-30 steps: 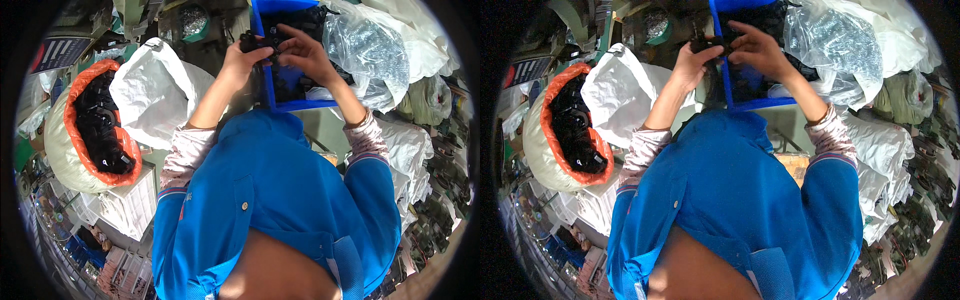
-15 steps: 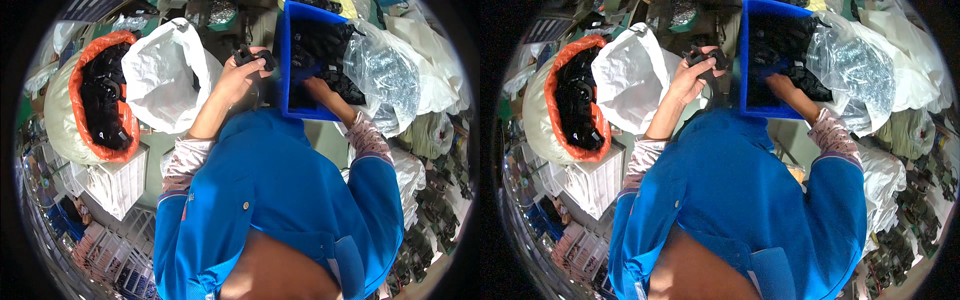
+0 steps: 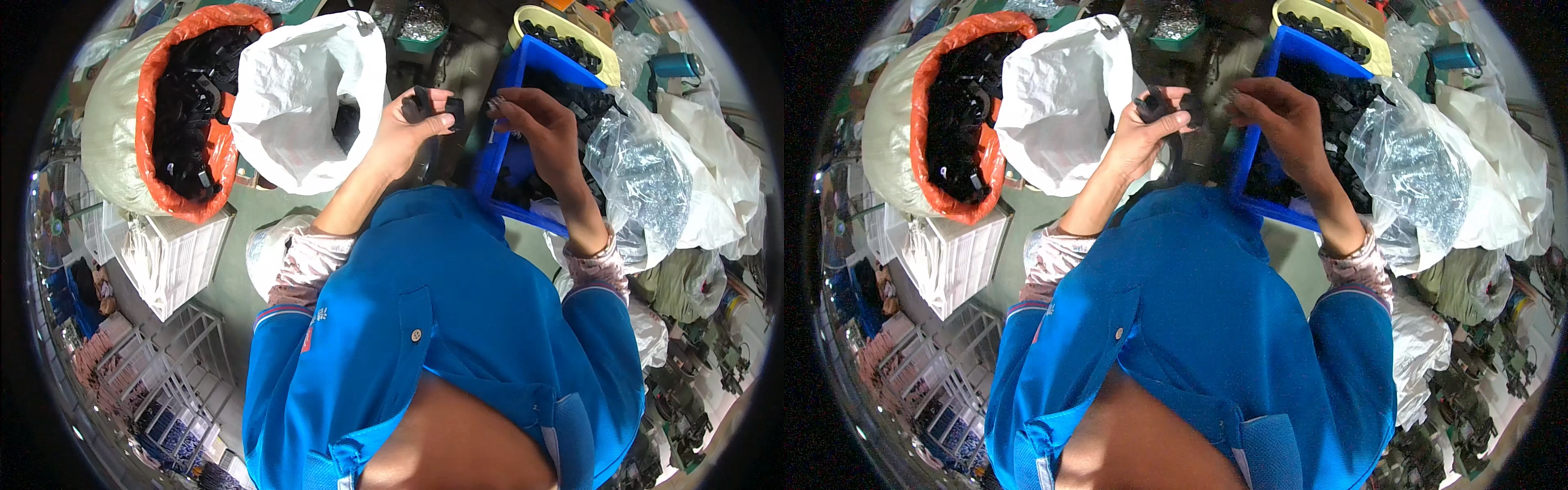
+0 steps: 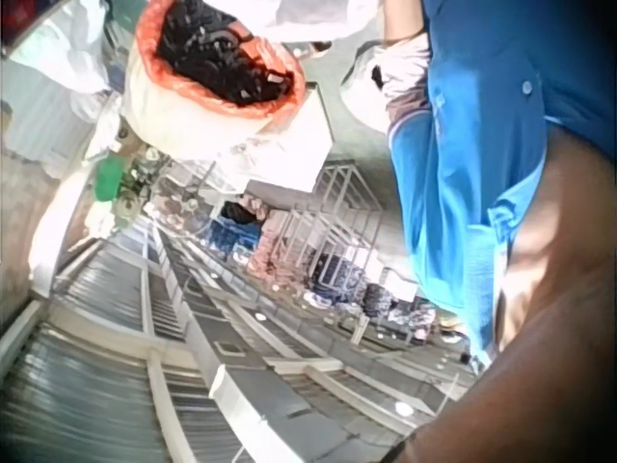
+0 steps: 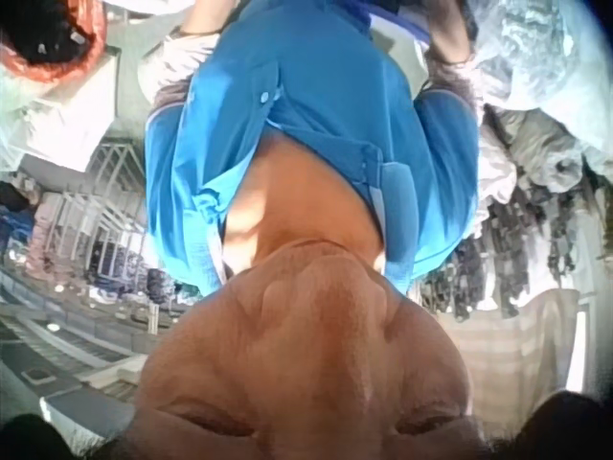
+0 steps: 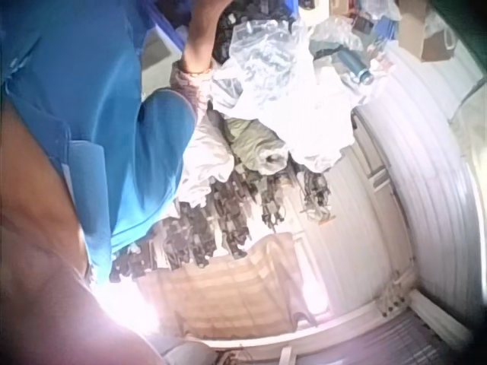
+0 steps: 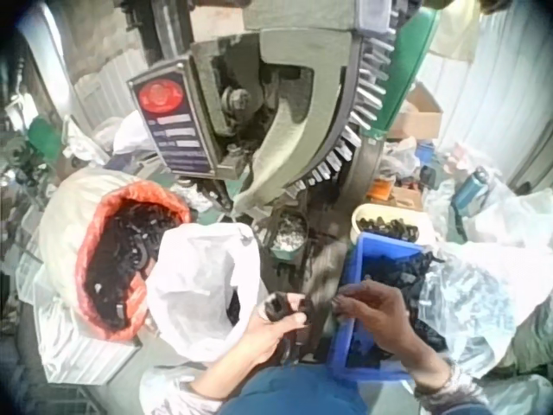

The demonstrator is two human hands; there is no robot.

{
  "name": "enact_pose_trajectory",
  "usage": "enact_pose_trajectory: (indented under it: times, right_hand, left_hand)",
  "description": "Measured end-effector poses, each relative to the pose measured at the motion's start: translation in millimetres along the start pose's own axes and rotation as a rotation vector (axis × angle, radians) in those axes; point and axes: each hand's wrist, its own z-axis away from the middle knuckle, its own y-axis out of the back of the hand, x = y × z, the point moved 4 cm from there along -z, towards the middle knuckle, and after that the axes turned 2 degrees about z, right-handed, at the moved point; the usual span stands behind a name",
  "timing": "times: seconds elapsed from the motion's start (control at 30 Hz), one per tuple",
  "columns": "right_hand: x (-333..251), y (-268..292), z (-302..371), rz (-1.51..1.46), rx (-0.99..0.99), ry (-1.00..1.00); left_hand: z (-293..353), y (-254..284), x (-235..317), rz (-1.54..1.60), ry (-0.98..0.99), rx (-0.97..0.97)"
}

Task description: The person repeatedly picks small black plastic components from a blue bin and a white sack, joins them together by hand, and places the assembled units into the sack. The process is continuous and repetitive throughout the clip.

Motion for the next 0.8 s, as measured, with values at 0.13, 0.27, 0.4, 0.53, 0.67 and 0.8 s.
enact_pose_trajectory:
  times: [0.13,0.27,0.4,0.53,0.67,0.8]
  right_hand:
    - [-4.7,-27.5,-16.5,0.105,-0.139,0.051]
    - [-1.6,-43.6,-26.1,0.307,-0.217,0.219]
    - [-29.2,-62.3,-20.8,0.733,-0.262,0.658]
    - [-35.5,-69.8,-28.4,0.743,-0.431,0.647]
    - [-18.0,-70.9,-38.7,0.135,-0.467,0.199]
    - [18.6,-67.2,-30.1,-0.103,-0.386,-0.229]
  left_hand:
    - [11.5,-3.5,19.6,-0.184,-0.162,0.026]
    - [23.3,-7.6,35.3,-0.330,-0.256,0.063]
    - [29.3,1.0,35.2,-0.423,-0.255,0.162]
    - [36.7,-1.4,38.7,-0.504,-0.415,0.216]
    - [40.3,3.9,45.6,-0.569,-0.528,0.329]
    - [42.4,0.3,46.8,-0.562,-0.620,0.358]
